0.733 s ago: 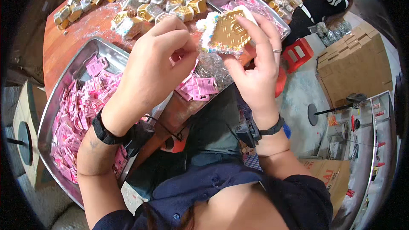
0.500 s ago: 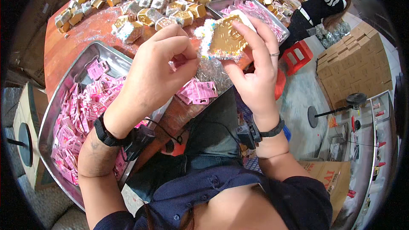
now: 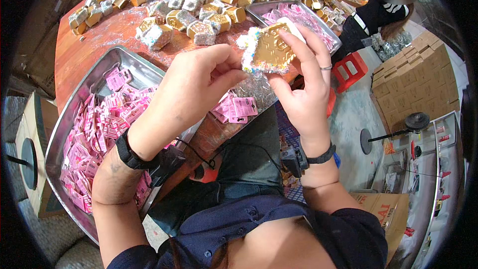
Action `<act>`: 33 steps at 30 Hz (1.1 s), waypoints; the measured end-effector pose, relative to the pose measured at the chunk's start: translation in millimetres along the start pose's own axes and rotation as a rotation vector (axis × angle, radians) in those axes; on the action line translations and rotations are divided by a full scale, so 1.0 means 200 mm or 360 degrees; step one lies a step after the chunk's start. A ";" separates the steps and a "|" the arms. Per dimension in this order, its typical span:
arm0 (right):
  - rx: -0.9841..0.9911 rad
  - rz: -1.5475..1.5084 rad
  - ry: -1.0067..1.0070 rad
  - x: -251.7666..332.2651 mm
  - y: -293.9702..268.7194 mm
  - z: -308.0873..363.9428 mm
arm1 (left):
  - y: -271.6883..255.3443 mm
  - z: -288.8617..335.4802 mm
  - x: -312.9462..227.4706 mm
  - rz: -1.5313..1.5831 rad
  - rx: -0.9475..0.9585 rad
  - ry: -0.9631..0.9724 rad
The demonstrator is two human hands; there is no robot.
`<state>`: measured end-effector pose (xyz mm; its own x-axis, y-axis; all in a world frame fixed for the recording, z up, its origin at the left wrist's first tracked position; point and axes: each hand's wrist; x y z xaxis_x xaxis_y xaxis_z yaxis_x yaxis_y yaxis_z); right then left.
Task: Packaging small decorated cake-like objects into plastic wrap and attaching pink labels.
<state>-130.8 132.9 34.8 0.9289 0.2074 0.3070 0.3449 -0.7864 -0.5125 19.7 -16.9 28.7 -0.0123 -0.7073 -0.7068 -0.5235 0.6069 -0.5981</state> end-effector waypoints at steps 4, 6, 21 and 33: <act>-0.0048 -0.0179 0.0143 -0.03 0.00 0.02 | 0.02 0.00 0.00 0.0260 -0.0055 -0.0055; -0.0064 -0.0354 0.0260 -0.03 -0.01 0.02 | 0.04 0.00 0.01 0.0438 -0.0101 0.0043; 0.0458 -0.0345 0.1291 -0.13 -0.69 0.32 | 0.01 -0.10 0.26 -0.0560 -0.0232 0.0130; 0.0663 0.0201 0.0531 -0.25 0.00 0.34 | 0.19 -0.02 0.39 -0.0762 0.0693 0.0308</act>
<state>-169.1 162.9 -35.4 0.8967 -0.1227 0.4254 0.3208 -0.4821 -0.8153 -5.0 -51.0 -47.0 -0.0383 -0.9622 -0.2695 -0.1187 0.2722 -0.9549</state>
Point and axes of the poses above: each hand's wrist, its own z-axis away from the middle knuckle, its own y-axis out of the palm, x = y × z, and after that the axes turned 9 degrees about -z, right-handed
